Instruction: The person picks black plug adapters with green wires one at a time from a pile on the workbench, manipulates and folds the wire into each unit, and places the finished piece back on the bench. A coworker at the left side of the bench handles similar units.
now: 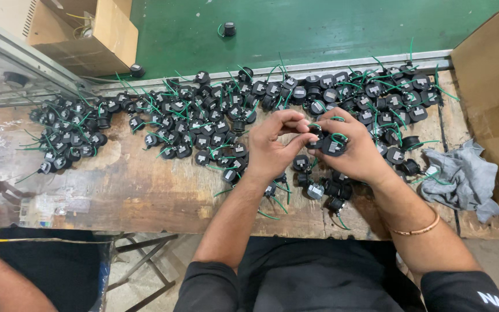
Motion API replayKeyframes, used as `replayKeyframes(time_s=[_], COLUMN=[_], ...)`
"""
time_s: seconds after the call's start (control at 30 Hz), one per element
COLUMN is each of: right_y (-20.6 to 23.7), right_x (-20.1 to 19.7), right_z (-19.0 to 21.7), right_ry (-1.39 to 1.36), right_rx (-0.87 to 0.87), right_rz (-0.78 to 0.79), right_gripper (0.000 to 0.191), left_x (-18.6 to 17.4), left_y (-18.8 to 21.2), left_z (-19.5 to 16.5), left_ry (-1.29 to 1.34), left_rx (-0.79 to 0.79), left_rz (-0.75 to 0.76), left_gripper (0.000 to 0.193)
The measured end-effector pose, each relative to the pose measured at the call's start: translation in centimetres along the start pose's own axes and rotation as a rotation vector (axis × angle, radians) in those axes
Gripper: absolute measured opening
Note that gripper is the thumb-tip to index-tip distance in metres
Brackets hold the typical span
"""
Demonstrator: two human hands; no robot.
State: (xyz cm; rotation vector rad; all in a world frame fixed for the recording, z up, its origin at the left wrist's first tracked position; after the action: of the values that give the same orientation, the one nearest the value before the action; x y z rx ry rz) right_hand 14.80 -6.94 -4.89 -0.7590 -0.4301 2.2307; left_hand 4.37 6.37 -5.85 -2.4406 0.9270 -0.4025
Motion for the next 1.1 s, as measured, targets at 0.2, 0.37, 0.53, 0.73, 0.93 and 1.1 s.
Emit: replayKeyframes(time_s=[0.2,0.37,0.53,0.73,0.93,1.1], right_y=[0.1,0.2,0.1,0.4,0.9,1.2], right_x=[0.0,-0.3,-1.2,-2.7,-3.0,-2.8], right_z=[0.5,0.4,-0.3,-3.2,-5.1,-5.3], right_ry=[0.041,0.028,0.007,-0.769,-0.878,-0.859], right_rx=[-0.052,-0.051,-0.047,0.192,0.303,0.298], right_rz=[0.023,0.036,-0.108,-0.388,-0.436,-0.417], right_gripper=[0.048,0.049,0.046,0.035,0.039,0.039], left_x=[-0.2,0.0,-0.8,1.4,1.9,1.6], left_y=[-0.4,-0.7,-1.4,1.4,2.9,2.1], left_z=[-1.3,-2.0,-1.0,2.9,3.1,4.5], left_ry=[-0.202,-0.188,-0.172,-0.610,-0.593,-0.808], left_rx=[0.110,0.193,0.167,0.000,-0.047,-0.081], left_rz=[-0.004,0.058,0.112,0.765,0.851,0.790], left_gripper=[0.035,0.031,0.032,0.044,0.037,0.018])
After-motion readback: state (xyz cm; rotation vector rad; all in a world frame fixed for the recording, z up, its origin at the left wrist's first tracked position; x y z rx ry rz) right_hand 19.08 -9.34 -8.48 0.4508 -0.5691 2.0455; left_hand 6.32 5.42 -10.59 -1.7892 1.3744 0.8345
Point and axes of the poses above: each hand's wrist, its own y-axis away from the middle knuckle, its own x-axis out of the palm, z = x × y, the point moved 6 cm from there along -y, towards the middle knuckle, and after that the axes turned 14 degrees about -z, right-handed, at the moved point
